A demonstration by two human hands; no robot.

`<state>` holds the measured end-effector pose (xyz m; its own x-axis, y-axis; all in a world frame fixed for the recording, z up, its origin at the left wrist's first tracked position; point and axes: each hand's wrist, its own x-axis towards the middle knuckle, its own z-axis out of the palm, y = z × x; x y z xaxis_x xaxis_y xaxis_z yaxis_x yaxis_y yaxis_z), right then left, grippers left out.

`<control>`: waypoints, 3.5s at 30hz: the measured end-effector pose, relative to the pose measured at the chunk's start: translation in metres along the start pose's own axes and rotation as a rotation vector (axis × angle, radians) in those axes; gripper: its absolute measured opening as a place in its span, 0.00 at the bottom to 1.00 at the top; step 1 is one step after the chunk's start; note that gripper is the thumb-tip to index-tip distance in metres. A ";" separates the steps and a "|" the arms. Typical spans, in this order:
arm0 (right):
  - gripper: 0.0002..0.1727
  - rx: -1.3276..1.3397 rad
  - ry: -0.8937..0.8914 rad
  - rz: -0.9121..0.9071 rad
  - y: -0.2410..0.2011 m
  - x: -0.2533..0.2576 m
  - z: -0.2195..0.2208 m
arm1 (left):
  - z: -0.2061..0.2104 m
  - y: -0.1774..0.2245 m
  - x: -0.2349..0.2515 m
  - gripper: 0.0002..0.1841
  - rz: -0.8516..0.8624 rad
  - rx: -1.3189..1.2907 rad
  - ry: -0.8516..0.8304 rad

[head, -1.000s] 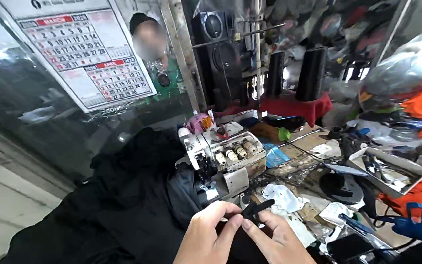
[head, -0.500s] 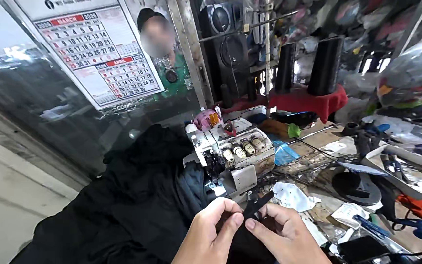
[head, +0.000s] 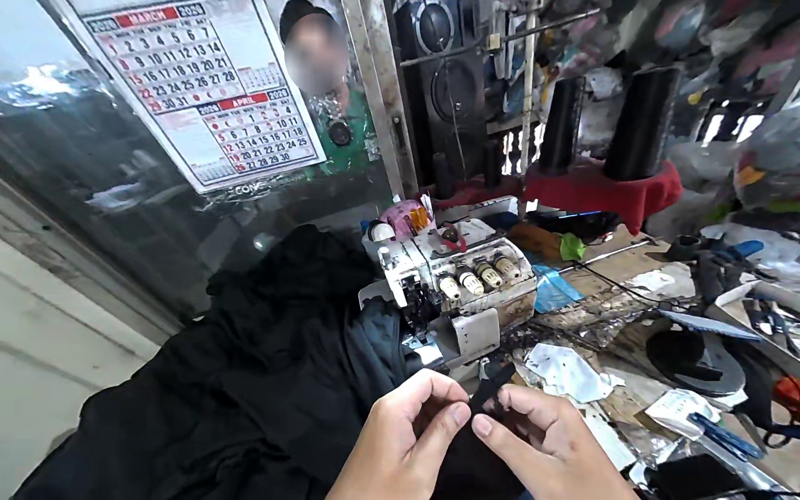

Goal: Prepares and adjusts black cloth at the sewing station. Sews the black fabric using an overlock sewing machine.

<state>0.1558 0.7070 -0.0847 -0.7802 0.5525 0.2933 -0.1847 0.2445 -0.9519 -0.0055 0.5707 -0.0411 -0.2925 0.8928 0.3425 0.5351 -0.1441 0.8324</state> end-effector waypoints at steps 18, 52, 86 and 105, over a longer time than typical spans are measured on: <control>0.10 0.054 -0.002 -0.015 -0.008 -0.002 0.002 | 0.005 -0.012 -0.012 0.13 0.011 0.203 0.028; 0.05 0.105 0.139 -0.281 -0.009 -0.008 0.023 | 0.000 0.010 -0.032 0.18 0.088 0.387 0.134; 0.08 -0.020 0.621 0.006 0.072 0.104 0.079 | -0.065 -0.067 0.087 0.17 -0.383 0.838 -0.098; 0.18 -0.009 0.294 0.064 0.061 0.072 0.057 | -0.026 -0.049 0.040 0.13 0.064 1.092 0.286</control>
<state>0.0544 0.7161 -0.1272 -0.5836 0.7734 0.2475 -0.1346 0.2085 -0.9687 -0.0640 0.6026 -0.0570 -0.3355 0.7466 0.5745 0.9206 0.3892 0.0319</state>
